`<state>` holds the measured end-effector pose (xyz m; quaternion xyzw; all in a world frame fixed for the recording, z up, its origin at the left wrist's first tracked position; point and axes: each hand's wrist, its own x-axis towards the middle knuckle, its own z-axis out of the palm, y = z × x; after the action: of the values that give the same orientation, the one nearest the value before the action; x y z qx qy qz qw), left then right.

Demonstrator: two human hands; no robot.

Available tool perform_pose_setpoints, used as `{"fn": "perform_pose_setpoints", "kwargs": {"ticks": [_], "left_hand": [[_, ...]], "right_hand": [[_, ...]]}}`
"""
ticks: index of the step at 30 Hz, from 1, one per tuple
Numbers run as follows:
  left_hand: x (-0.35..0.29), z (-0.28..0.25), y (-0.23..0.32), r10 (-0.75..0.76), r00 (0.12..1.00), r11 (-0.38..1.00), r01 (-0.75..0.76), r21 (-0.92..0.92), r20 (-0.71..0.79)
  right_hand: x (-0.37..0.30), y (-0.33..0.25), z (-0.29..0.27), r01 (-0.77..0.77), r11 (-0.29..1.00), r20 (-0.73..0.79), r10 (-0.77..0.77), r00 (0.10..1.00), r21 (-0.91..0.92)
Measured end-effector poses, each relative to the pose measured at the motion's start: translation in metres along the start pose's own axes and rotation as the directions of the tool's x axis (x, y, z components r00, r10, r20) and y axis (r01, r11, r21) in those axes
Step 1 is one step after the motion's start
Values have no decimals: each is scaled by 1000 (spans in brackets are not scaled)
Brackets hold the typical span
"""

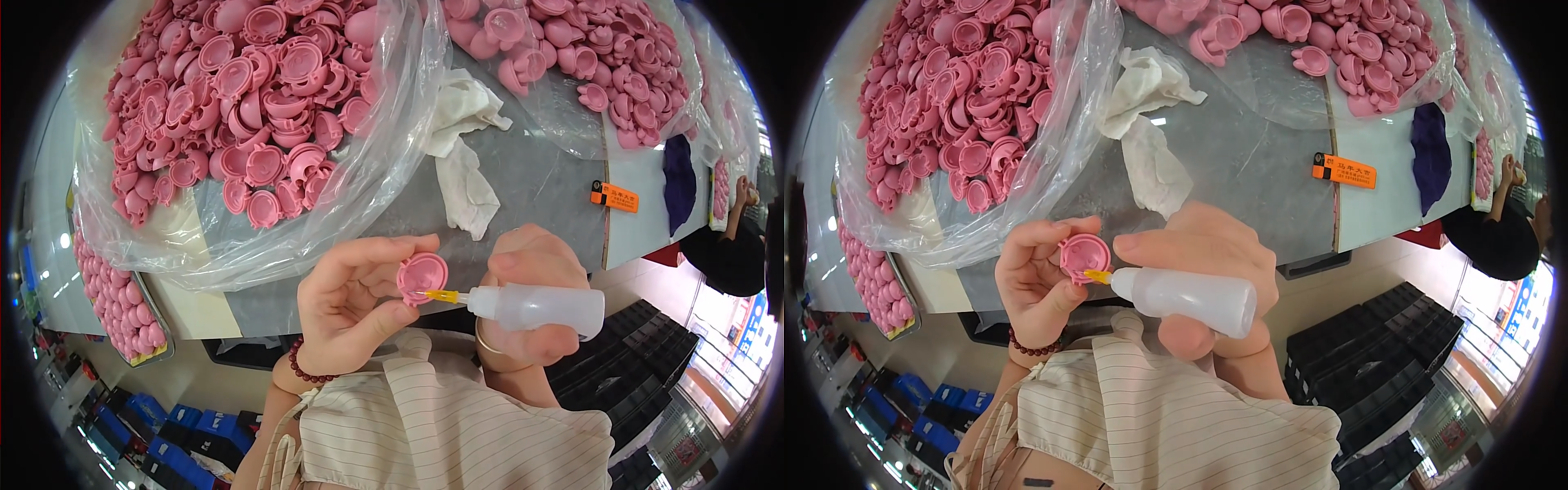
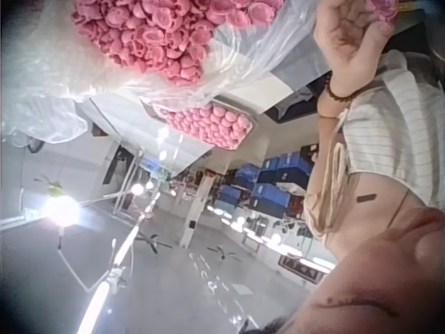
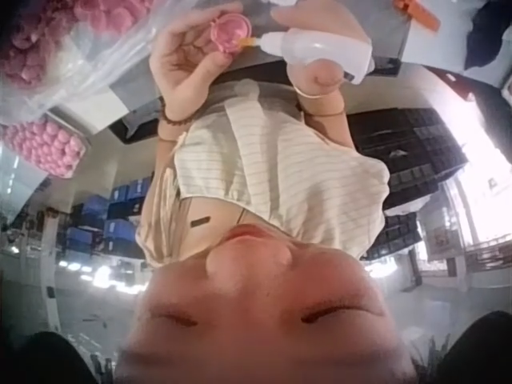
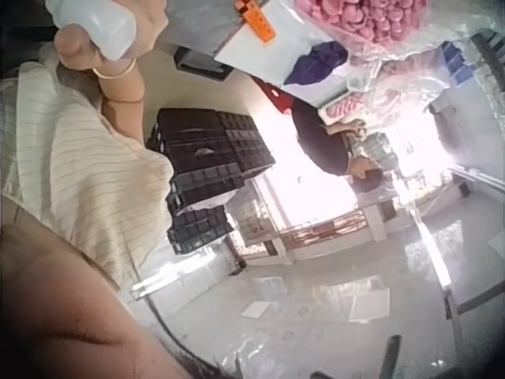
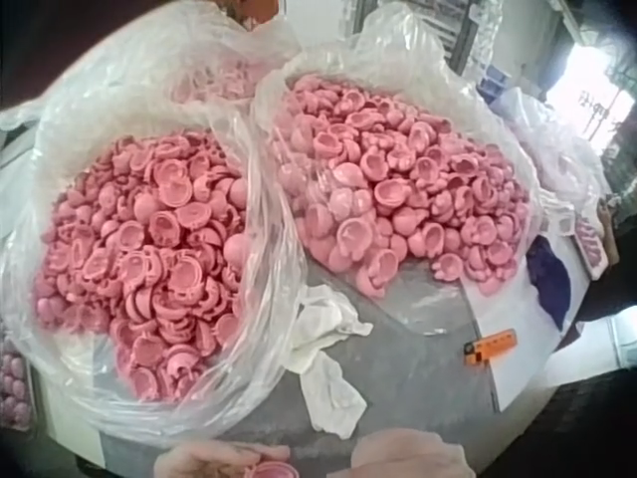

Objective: Assembling small pink plastic toy components by applying glue from a bottle to one half and joining it with another half.

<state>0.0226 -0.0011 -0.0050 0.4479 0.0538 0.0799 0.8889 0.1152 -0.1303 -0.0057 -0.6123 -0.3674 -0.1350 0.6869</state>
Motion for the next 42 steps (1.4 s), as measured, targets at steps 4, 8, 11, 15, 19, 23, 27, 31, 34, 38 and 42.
{"fn": "perform_pose_setpoints", "kwargs": {"ticks": [4, 8, 11, 15, 19, 23, 27, 31, 34, 38, 42], "left_hand": [[0, 4, 3, -42, 996, 999, 44, 18, -74], [1, 2, 1, -38, 999, 998, 40, 39, -38], [0, 1, 1, -18, 999, 998, 19, 54, -30], [1, -2, 1, -4, 1000, 1000, 4, 23, 13], [2, -5, 1, 28, 995, 1000, -28, -2, 95], [2, -4, 0, 24, 996, 1000, -25, 1, 87], [1, -4, 0, 32, 996, 999, -33, 12, 80], [1, -4, -1, 53, 996, 998, -56, 42, 71], [2, -3, -2, 93, 993, 992, -99, 81, 72], [3, -1, -2, 106, 993, 983, -113, 147, 57], [3, -2, -2, 129, 990, 975, -138, 173, 64]], "right_hand": [[0, -1, -4, 34, 998, 3, -35, 999, 45], [-1, -1, -2, 7, 1000, -47, -7, 999, -11], [-1, -1, 1, 22, 998, -54, -25, 998, -55], [1, 0, 3, 44, 993, -59, -50, 997, -106], [1, 0, 1, 76, 992, -50, -82, 995, -101], [-1, -3, -2, 22, 995, -98, -32, 995, -97], [-1, -3, 0, 3, 991, -119, -19, 993, -136], [-2, -5, 0, -31, 983, -93, 15, 996, -179], [-2, -5, 0, -27, 986, -107, 9, 994, -164], [-3, -6, 1, -42, 986, -119, 23, 993, -162], [-3, -3, 1, 1, 986, -138, -25, 990, -169]]}}
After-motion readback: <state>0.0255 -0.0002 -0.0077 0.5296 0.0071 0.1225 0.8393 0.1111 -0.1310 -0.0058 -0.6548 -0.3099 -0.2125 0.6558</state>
